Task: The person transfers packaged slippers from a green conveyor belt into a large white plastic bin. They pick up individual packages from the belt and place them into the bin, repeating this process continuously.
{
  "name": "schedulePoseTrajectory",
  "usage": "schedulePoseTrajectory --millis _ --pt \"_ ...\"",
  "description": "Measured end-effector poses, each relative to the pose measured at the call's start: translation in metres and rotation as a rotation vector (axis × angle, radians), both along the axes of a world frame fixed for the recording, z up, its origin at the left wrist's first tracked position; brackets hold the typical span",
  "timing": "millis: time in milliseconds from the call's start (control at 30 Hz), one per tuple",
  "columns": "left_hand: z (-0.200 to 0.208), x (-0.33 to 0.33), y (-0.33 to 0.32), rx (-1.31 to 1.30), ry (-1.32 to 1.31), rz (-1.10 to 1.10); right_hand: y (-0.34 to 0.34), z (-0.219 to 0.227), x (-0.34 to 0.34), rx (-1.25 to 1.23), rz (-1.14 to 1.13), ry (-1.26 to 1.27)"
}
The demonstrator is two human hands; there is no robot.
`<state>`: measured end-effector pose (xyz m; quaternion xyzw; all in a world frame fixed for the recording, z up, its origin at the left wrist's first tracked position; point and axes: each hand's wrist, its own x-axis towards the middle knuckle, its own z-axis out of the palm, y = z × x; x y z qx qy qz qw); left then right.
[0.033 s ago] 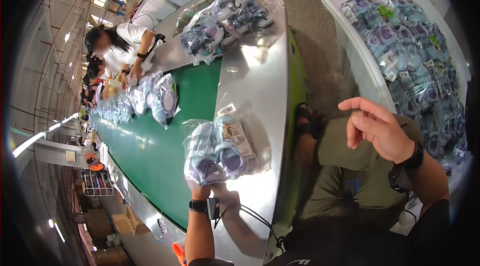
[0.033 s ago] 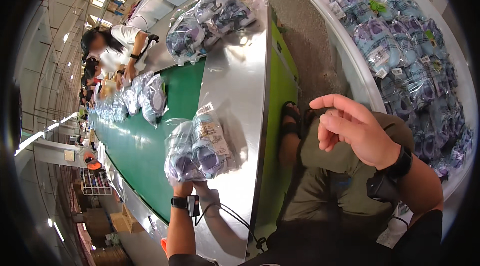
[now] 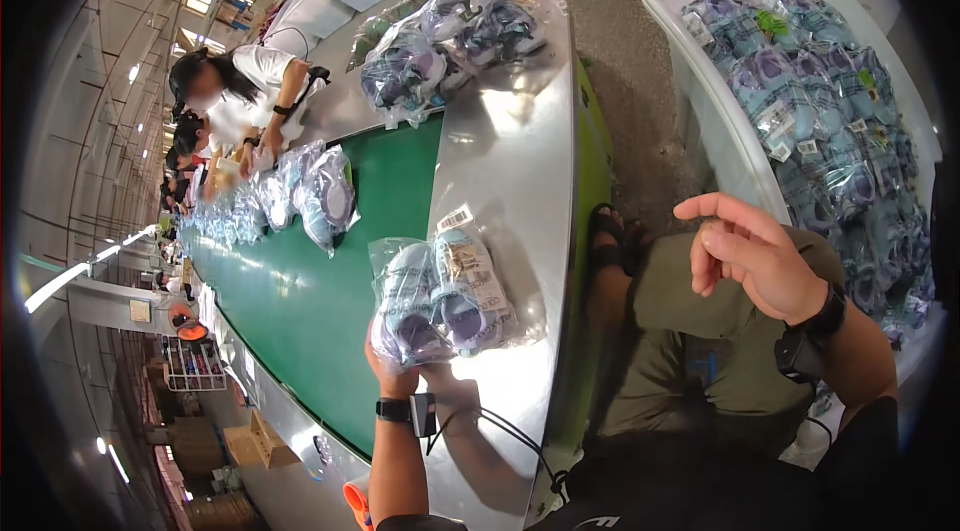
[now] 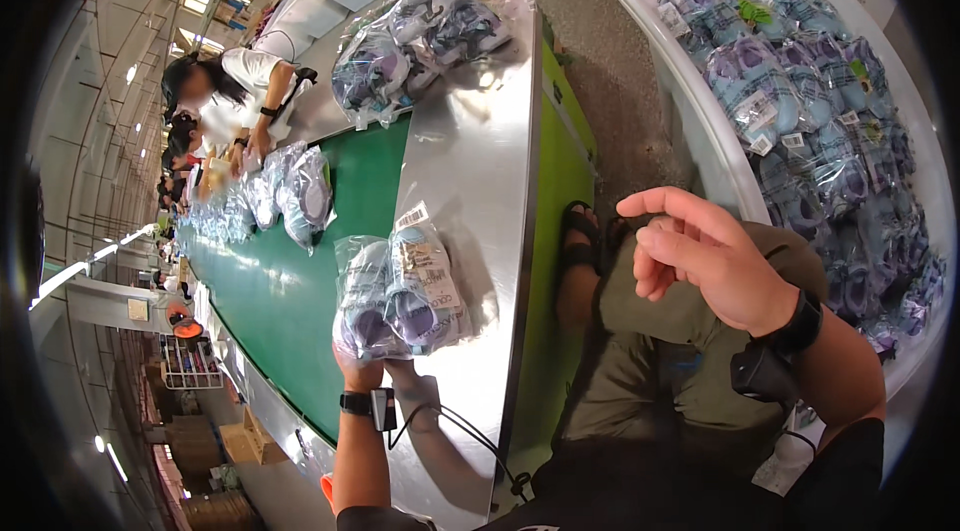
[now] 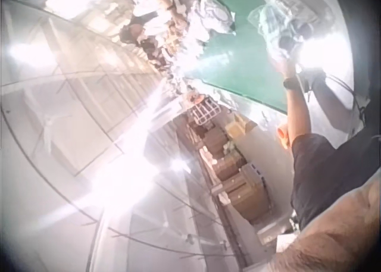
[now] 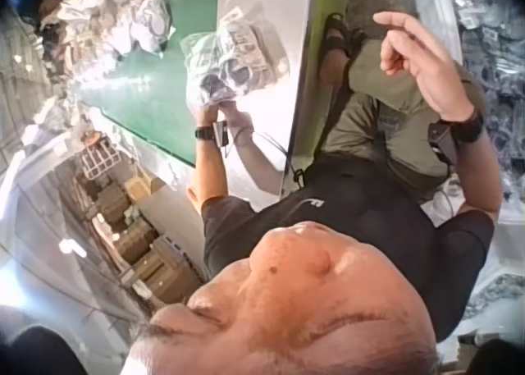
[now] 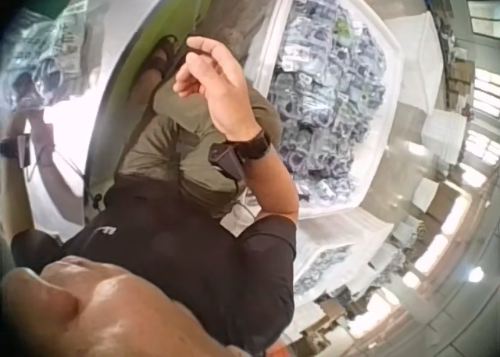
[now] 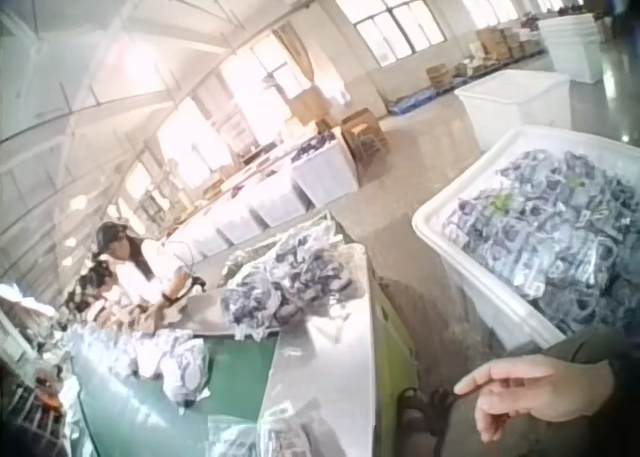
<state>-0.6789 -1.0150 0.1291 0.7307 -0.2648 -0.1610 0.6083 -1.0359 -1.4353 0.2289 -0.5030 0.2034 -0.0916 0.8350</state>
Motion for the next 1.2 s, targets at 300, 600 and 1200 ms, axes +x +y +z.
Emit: schedulePoseTrajectory --millis 300,600,1200 --pt "0.068 -0.03 -0.053 0.179 0.209 -0.048 0.001 -0.001 -0.005 -0.093 0.023 0.022" --pt "0.104 -0.101 -0.122 -0.079 0.646 -0.242 -0.006 -0.003 -0.006 -0.179 0.024 0.027" --pt "0.117 -0.203 -0.233 -0.052 0.58 -0.788 -0.055 0.029 -0.131 -0.604 -0.06 0.123"
